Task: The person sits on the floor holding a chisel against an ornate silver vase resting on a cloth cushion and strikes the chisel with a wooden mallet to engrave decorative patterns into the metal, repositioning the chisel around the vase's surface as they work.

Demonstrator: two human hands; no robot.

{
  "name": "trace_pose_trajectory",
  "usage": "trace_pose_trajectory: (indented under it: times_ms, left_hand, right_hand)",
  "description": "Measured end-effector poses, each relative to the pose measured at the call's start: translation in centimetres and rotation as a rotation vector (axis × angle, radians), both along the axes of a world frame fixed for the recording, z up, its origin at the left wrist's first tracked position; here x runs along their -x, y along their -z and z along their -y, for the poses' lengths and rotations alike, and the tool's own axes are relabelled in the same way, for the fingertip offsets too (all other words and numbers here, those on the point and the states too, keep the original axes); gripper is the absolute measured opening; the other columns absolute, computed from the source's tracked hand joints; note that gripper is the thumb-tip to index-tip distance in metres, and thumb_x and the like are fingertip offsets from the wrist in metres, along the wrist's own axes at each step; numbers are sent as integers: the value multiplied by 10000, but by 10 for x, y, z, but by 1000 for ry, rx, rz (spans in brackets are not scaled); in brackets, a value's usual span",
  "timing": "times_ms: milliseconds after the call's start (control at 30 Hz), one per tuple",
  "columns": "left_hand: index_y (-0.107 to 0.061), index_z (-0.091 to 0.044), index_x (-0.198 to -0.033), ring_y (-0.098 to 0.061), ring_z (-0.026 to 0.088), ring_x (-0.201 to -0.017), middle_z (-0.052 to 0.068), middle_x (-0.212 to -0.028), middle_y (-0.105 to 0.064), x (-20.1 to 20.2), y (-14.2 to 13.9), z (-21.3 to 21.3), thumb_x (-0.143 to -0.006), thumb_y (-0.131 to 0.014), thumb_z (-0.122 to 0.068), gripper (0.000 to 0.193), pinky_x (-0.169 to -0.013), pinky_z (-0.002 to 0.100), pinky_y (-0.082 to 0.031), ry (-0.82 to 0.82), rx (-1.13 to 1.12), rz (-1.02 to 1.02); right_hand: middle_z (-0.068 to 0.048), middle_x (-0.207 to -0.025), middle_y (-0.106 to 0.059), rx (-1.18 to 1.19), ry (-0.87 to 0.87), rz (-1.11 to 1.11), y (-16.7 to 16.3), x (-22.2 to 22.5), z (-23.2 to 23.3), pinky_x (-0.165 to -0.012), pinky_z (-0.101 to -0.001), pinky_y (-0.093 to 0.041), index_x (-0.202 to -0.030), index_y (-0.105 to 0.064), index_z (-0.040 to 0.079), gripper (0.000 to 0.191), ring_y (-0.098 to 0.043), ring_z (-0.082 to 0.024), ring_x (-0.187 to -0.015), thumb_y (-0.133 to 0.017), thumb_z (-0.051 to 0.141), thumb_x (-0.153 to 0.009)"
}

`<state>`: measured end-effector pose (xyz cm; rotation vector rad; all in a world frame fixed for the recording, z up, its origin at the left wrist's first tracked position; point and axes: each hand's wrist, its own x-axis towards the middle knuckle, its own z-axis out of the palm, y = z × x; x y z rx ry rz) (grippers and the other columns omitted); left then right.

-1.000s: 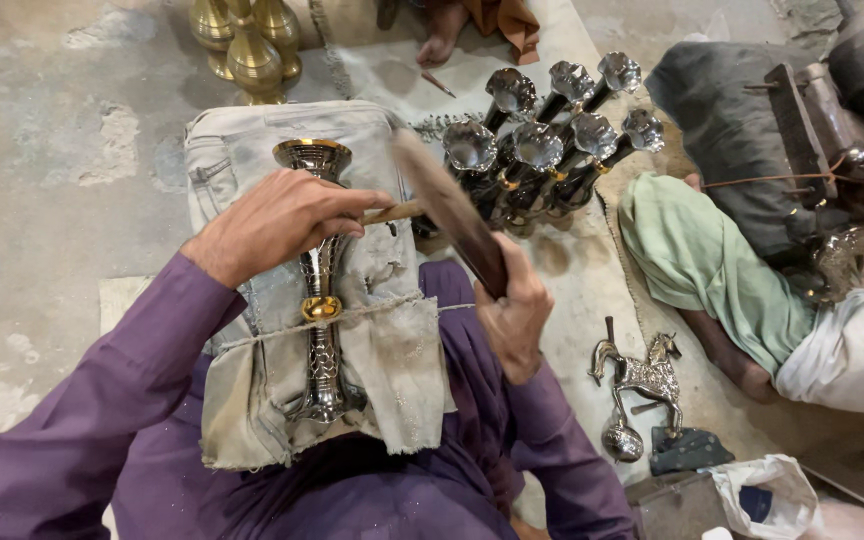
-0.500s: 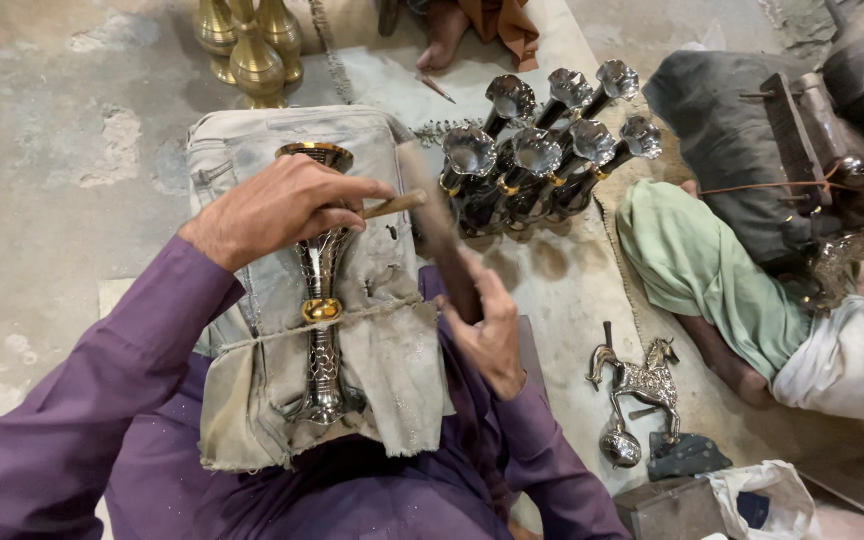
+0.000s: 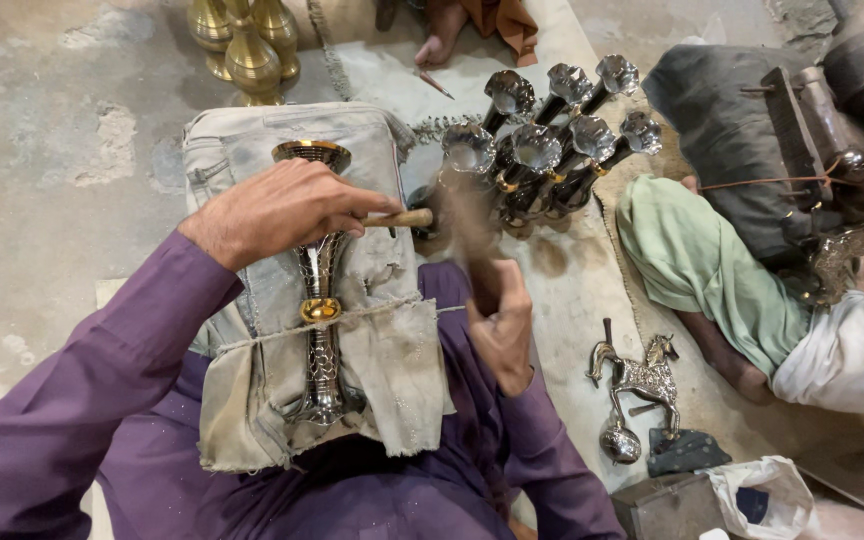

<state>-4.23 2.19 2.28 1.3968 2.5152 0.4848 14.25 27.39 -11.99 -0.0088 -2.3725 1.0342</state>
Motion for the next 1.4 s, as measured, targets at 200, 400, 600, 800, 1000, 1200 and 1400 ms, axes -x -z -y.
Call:
trace_pose_trajectory:
  times_ms: [200, 400, 600, 800, 1000, 1200, 1400]
  left_hand:
    - [-662, -305, -1338, -661, 256, -602, 66, -817, -758, -2, 11, -3, -905, -641, -339, 435, -624, 417, -559, -9, -22, -43]
    - [-694, -214, -1319, -691, 287, -729, 85, -979, -785, -7, 22, 9, -896, -668, -309, 435, -643, 443, -539, 19, -304, -164]
    - [-690, -191, -1324, -701, 311, -757, 91, -992, -780, -15, 23, 13, -911, -679, -275, 421, -644, 450, -529, -33, -404, -157]
    - [-662, -165, -1349, -704, 310, -695, 101, -939, -768, -23, 24, 19, -957, -665, -274, 407, -644, 440, -534, -113, -427, -128]
    - [-652, -133, -1368, -725, 330, -803, 128, -1040, -763, -30, 32, 24, -967, -656, -256, 420, -683, 433, -553, -129, -565, -115]
    - [-662, -109, -1331, -738, 338, -864, 141, -1130, -756, -38, 42, 26, -967, -694, -249, 391, -721, 419, -568, -223, -660, -121]
    - [-648, -86, -1349, -749, 329, -938, 158, -1159, -742, -39, 49, 27, -978, -691, -243, 405, -760, 408, -581, -224, -748, -119]
  right_hand:
    - [-112, -974, -686, 222, 61, 49, 1, 4, 12, -736, -331, -603, -1148, -571, 28, 286, -695, -201, -843, -663, 0, -878]
    - [-129, -971, -609, 307, -77, -65, -19, 10, 8, -817, -355, -571, -1282, -497, 14, 383, -631, -198, -879, -634, -34, -928]
    - [-129, -920, -710, 86, 36, 61, -52, 21, -11, -681, -363, -590, -1274, -542, 41, 361, -707, -210, -781, -671, -1, -940]
    - [-158, -1087, -763, -209, 113, 34, -69, 27, -14, -786, -370, -620, -1345, -583, 77, 504, -758, -248, -940, -650, -42, -860]
    - [-106, -1180, -776, -335, 30, 165, -77, 36, -22, -777, -350, -655, -1431, -559, 233, 545, -780, -173, -938, -679, -8, -958]
    - [-118, -1006, -694, 69, -193, 113, -98, 45, -19, -765, -370, -653, -1527, -456, 149, 621, -713, -207, -869, -652, -11, -960]
    - [-183, -1219, -697, -199, -198, -87, -121, 38, -11, -954, -449, -597, -1493, -454, 52, 666, -713, -294, -1086, -683, -53, -877]
